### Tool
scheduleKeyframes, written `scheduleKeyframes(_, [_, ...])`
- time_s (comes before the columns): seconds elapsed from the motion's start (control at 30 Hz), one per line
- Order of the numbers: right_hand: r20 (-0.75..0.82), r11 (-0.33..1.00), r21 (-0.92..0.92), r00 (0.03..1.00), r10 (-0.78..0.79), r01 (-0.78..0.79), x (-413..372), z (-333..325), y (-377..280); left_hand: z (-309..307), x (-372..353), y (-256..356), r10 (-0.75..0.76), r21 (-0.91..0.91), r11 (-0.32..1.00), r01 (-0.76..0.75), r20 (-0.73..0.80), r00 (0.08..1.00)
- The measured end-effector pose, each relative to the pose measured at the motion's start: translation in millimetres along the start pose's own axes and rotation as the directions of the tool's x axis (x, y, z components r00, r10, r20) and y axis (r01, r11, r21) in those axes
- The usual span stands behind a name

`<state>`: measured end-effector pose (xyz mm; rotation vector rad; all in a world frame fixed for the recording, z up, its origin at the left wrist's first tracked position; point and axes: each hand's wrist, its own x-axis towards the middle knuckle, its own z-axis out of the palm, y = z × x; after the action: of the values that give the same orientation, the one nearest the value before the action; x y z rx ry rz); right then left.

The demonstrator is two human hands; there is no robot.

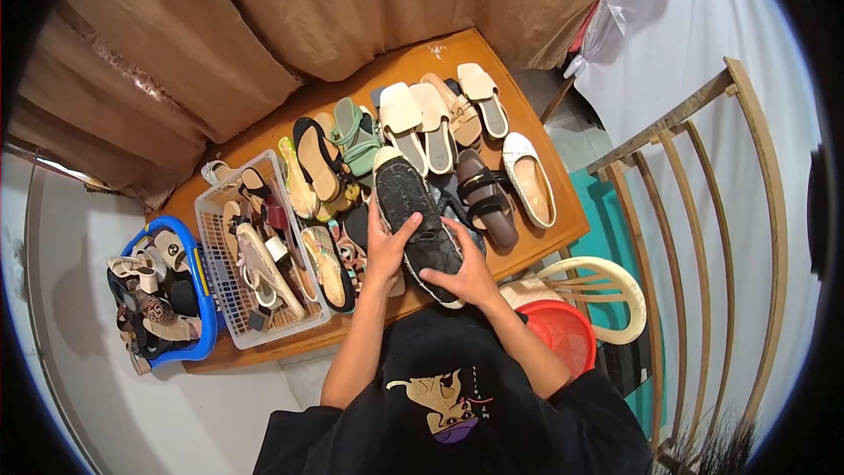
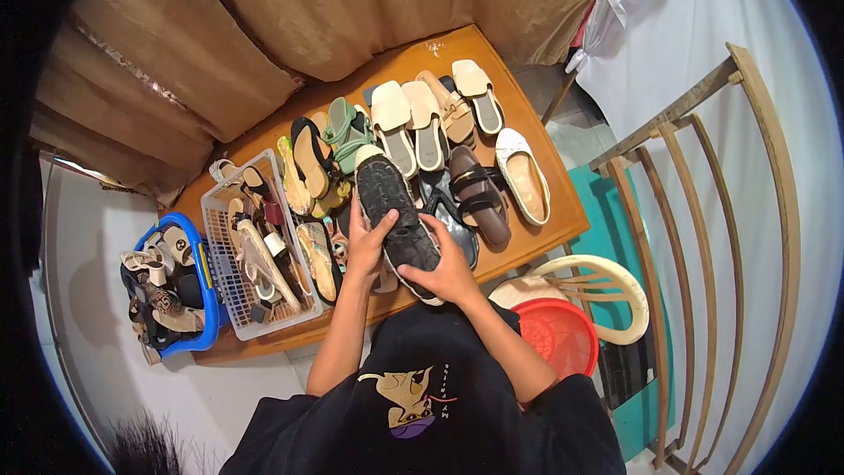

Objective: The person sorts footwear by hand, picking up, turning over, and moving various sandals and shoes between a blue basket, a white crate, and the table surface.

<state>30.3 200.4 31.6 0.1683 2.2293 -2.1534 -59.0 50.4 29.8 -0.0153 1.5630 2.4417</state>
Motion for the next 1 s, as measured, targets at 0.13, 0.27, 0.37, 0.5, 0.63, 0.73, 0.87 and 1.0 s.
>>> scheduleKeyframes(0.13, [-0.216, 0.983, 0.181, 0.975, 0.056, -0.017, 23, -39, 6, 30, 25, -20, -0.064, 0.045, 0.997, 0.057, 0.160, 0.985])
scheduleKeyframes(0.27, [-0.292, 0.992, 0.128, 0.955, 0.045, -0.008, 83, -97, 20, 48, 54, -47, -0.218, 0.210, 0.965, 0.158, 0.307, 0.926])
scheduleKeyframes(0.37, [-0.292, 0.999, 0.010, 0.956, 0.042, -0.041, 142, -129, 20, 74, 93, -69, -0.220, 0.183, 0.968, 0.172, 0.294, 0.930])
scheduleKeyframes(0.5, [-0.271, 0.982, -0.185, 0.962, -0.017, -0.034, 228, -157, 38, 96, 156, -95, -0.070, 0.350, 0.937, -0.011, 0.219, 0.973])
scheduleKeyframes(0.63, [-0.273, 0.976, -0.217, 0.961, -0.028, -0.033, 282, -158, 48, 113, 184, -101, -0.091, 0.389, 0.921, 0.034, 0.128, 0.988])
scheduleKeyframes(0.73, [-0.322, 0.947, -0.312, 0.946, -0.023, -0.083, 293, -146, 71, 103, 192, -128, -0.160, 0.542, 0.837, 0.074, 0.113, 0.981])
scheduleKeyframes(0.87, [-0.288, 0.931, -0.352, 0.958, -0.009, -0.097, 292, -151, 91, 100, 179, -141, -0.223, 0.633, 0.770, 0.079, 0.152, 0.963])
scheduleKeyframes(1.0, [-0.195, 0.943, -0.306, 0.978, 0.074, -0.133, 292, -159, 92, 108, 165, -137, -0.206, 0.406, 0.905, 0.130, 0.150, 0.967])
